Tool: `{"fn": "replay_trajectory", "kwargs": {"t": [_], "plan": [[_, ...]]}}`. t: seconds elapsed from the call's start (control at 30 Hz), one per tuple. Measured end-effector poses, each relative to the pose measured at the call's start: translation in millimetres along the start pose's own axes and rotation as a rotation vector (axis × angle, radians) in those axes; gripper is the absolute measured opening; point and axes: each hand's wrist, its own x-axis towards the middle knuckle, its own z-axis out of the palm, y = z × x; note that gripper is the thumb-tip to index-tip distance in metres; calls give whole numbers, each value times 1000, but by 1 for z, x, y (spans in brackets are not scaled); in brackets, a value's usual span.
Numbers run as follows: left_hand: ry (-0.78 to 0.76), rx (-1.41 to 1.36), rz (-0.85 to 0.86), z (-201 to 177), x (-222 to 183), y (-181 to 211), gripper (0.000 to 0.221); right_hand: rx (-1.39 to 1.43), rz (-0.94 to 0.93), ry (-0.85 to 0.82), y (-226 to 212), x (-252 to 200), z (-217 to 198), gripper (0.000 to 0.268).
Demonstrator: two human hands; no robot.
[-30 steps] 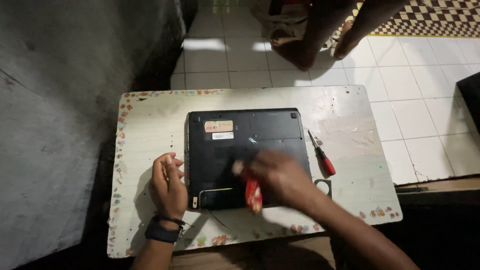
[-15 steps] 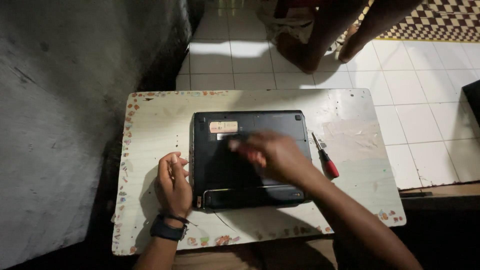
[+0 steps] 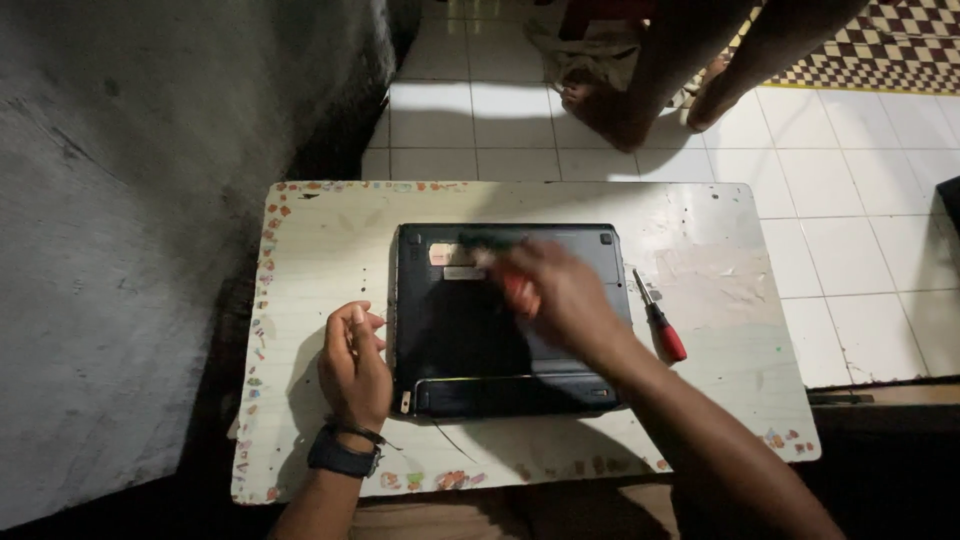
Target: Cleaning a laptop keyboard with a brush and then unscrewing the back panel for repair.
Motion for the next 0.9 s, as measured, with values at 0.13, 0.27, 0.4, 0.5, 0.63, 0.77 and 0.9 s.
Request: {"fn": "replay_trajectory", "kwargs": {"t": [0.13, 0.27, 0.4, 0.5, 0.63, 0.77, 0.9], "plan": [[19, -45, -29, 3, 0, -6, 41, 622, -154, -522, -66, -20, -44, 16], [47, -85, -20, 5, 5, -19, 42, 517, -399, -387, -69, -15, -27, 33], [28, -96, -94, 2, 9, -9, 42, 161, -531, -253, -71, -16, -11, 18], [40, -244, -189, 2, 7, -4, 45, 357, -499, -725, -87, -17, -36, 33], [24, -240, -186, 0, 6, -2, 49, 275, -580, -419, -89, -24, -18, 23], [30, -256, -215, -3, 5, 6, 48, 190, -577, -695, -85, -34, -42, 26], [-12, -295, -211, -2, 5, 4, 44, 285, -431, -635, -77, -31, -75, 27]]}}
